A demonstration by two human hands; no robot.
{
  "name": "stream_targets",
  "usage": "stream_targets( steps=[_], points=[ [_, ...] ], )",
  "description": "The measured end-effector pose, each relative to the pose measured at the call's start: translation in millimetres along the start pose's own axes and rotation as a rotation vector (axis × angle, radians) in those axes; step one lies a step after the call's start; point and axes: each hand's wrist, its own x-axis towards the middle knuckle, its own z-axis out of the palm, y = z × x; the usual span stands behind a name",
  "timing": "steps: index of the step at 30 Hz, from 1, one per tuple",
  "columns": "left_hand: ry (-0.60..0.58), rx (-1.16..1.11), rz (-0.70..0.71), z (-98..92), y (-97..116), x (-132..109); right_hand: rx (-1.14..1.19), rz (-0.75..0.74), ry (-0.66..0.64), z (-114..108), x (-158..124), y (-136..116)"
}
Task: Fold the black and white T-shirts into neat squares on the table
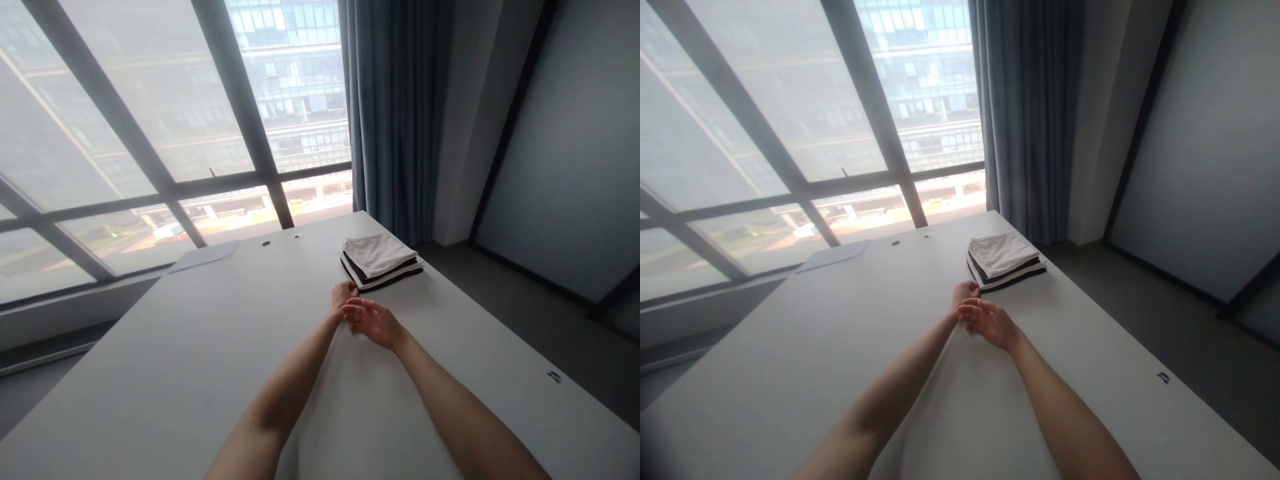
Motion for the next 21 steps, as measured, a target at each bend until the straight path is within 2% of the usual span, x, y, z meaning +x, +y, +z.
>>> stream_targets(
  steps=[3, 6, 8, 10, 11, 12, 15, 18, 20, 21],
  points=[
    [-0.011, -0.020, 0.018, -8.8, -19.3, -27.9, 0.003, 0.094, -0.110, 8.6, -11.3, -9.1],
    [-0.059, -0.041, 0.035, -30.8, -38.9, -45.7, 0.049, 0.227, -0.350, 14.5, -17.5, -12.8],
    [-0.052, -0.044, 0.034, -52.6, -41.1, -43.8, 0.076, 0.311, -0.528, 19.2, -17.8, -11.6],
    [0.053, -0.041, 0.069, -72.1, -28.1, -32.0, 0.076, 0.387, -0.624, 24.5, -16.0, -8.8],
    [0.152, -0.038, 0.135, -78.1, -16.3, -23.8, 0.072, 0.419, -0.627, 27.0, -14.9, -7.4],
    [0.203, -0.040, 0.231, -80.5, -2.2, -14.8, 0.068, 0.444, -0.606, 29.1, -13.8, -6.2],
    [0.159, 0.061, 0.481, -67.7, 39.9, 11.9, 0.068, 0.467, -0.520, 32.5, -12.1, -3.6],
    [0.041, 0.181, 0.429, -48.0, 57.9, 33.6, 0.077, 0.447, -0.512, 31.9, -12.1, -1.4],
    [0.019, 0.189, 0.364, -48.9, 52.2, 44.5, 0.094, 0.429, -0.516, 30.7, -12.0, 0.6],
    [0.037, 0.181, 0.345, -56.3, 45.3, 48.9, 0.100, 0.426, -0.515, 30.1, -11.8, 1.6]
  ],
)
